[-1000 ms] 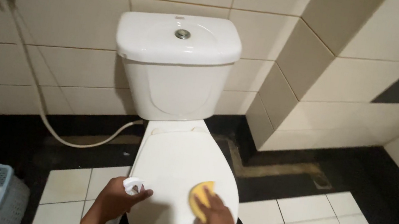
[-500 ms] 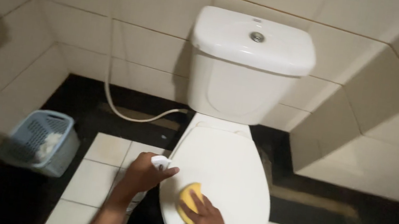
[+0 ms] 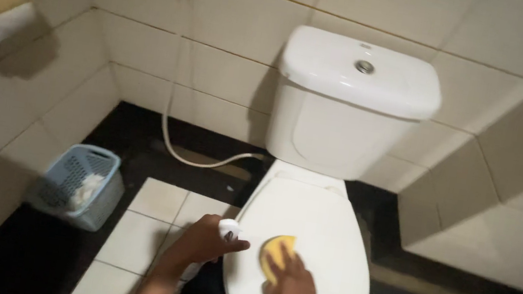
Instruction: Scrubbing the exterior and interior of a toilet bowl using a sponge and cleaning spray.
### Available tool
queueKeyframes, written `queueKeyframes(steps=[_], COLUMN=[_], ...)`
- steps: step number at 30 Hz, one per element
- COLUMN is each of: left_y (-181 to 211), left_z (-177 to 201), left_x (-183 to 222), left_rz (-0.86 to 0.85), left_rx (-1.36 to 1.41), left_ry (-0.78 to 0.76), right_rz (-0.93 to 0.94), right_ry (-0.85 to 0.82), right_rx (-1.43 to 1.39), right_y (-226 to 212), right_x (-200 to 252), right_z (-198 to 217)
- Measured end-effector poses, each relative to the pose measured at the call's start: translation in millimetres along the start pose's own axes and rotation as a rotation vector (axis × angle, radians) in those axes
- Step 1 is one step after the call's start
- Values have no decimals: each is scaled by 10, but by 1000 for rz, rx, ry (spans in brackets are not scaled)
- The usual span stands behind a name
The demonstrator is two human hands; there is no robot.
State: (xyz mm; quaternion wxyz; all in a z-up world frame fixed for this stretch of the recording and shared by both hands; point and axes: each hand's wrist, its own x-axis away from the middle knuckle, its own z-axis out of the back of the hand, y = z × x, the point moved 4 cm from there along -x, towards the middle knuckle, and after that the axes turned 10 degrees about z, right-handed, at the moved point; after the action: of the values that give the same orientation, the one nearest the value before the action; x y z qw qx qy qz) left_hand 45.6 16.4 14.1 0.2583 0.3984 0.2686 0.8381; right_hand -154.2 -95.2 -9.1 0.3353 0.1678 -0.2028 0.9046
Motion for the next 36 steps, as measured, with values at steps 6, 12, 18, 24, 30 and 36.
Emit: queueKeyframes(steps=[6, 12, 18, 24, 30, 36], left_y=[108, 374, 465, 274, 165, 42], left_z=[-100, -67, -108, -58, 38, 6], left_x=[-9, 20, -85, -291, -174, -105], left_rz=[-114, 87, 75, 105, 17, -118], left_rx=[-90, 9, -36, 3, 155, 339], left_ry=[-69, -156, -32, 59, 194, 159], right_rz=[154, -302, -113, 84, -191, -152], right_ry=[197, 341, 455, 251, 427, 377], right_rx=[-46, -47, -49, -142, -81, 30], right_y=[499, 1585, 984, 831, 1321, 1084], right_x=[177, -119, -113, 161, -244, -988], right_z=[-238, -304, -285, -455, -136, 195])
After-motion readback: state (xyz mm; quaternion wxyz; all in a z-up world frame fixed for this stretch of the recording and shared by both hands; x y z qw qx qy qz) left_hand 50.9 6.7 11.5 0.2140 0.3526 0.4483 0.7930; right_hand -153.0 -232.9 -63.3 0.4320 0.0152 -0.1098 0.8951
